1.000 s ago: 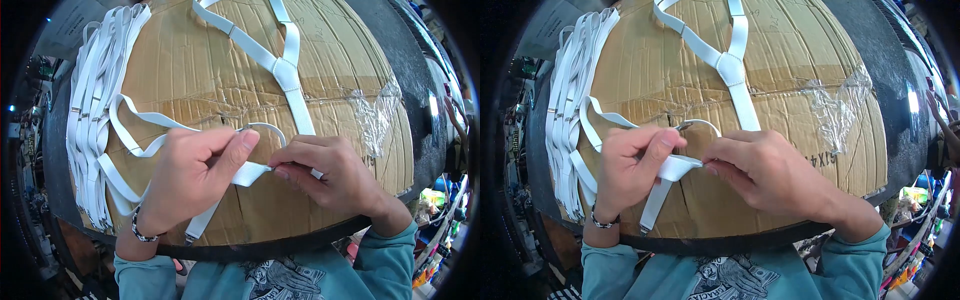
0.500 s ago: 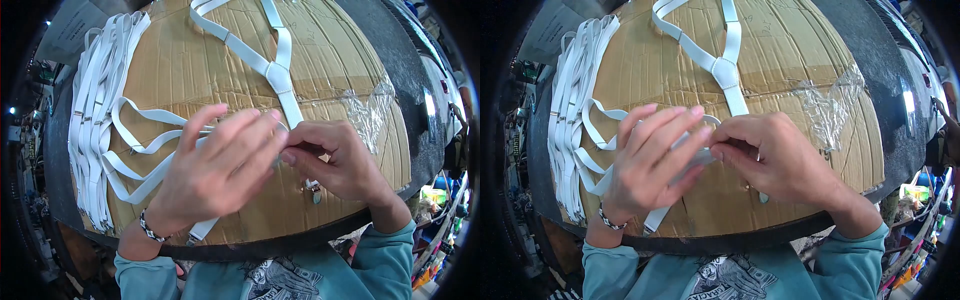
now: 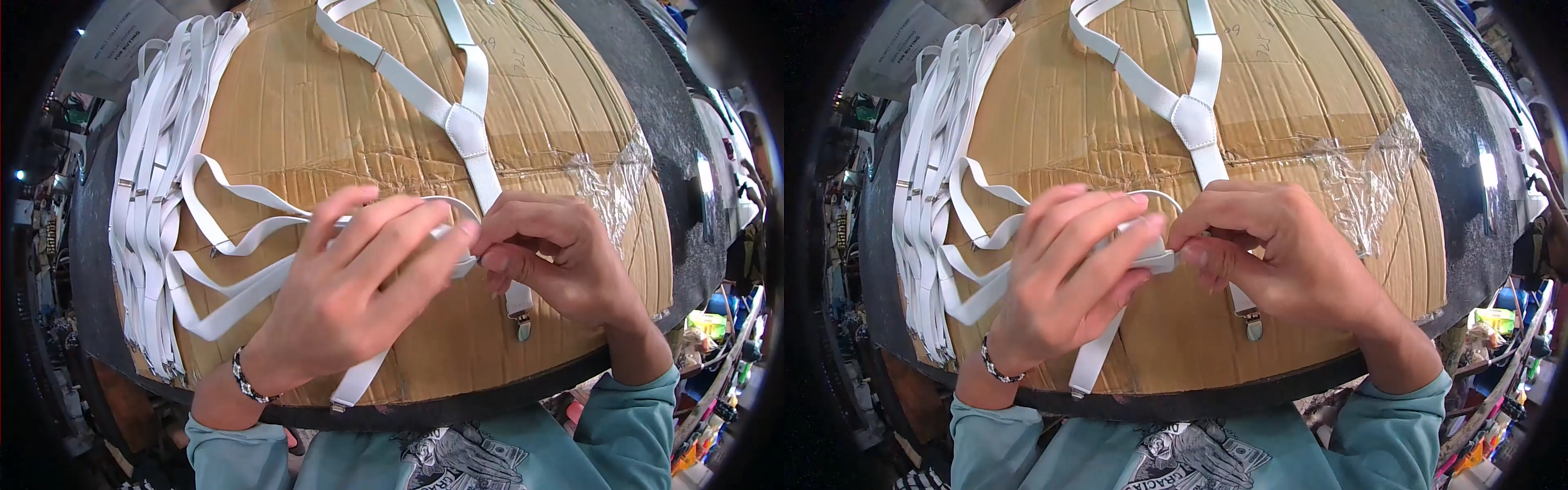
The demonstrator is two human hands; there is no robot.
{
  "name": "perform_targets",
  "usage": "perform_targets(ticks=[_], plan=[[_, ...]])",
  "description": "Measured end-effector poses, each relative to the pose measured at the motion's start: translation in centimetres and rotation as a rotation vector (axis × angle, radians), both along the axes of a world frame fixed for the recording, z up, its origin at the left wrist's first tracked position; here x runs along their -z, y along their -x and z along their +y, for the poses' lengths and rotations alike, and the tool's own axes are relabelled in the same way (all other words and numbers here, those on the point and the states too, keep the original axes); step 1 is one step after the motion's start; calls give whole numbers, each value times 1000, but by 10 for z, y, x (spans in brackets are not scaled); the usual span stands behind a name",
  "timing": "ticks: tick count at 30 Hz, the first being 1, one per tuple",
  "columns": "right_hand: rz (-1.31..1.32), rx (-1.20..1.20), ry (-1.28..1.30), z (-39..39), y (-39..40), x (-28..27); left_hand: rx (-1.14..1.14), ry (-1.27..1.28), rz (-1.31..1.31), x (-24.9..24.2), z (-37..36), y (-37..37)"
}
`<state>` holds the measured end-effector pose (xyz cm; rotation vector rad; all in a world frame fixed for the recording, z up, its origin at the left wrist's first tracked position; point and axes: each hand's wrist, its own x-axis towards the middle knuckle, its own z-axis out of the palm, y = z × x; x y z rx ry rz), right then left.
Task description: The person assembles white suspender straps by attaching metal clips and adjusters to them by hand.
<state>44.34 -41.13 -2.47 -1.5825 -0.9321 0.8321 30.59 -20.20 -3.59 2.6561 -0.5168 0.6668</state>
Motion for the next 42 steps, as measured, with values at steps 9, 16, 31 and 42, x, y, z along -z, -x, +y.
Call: perform_targets(ticks=[9,16,31,42], plan=[[-26,-61,-47,3,2,7,92,141,202,3,7,-2],[-176,-134,-23,3,-5,8,140,196,240,12,6,-3],[-412,14,-42,3,17,-10,146,308,230,13,1,-2],[-862,-112,-154,12,29,2,141,332,199,18,-1,-2]])
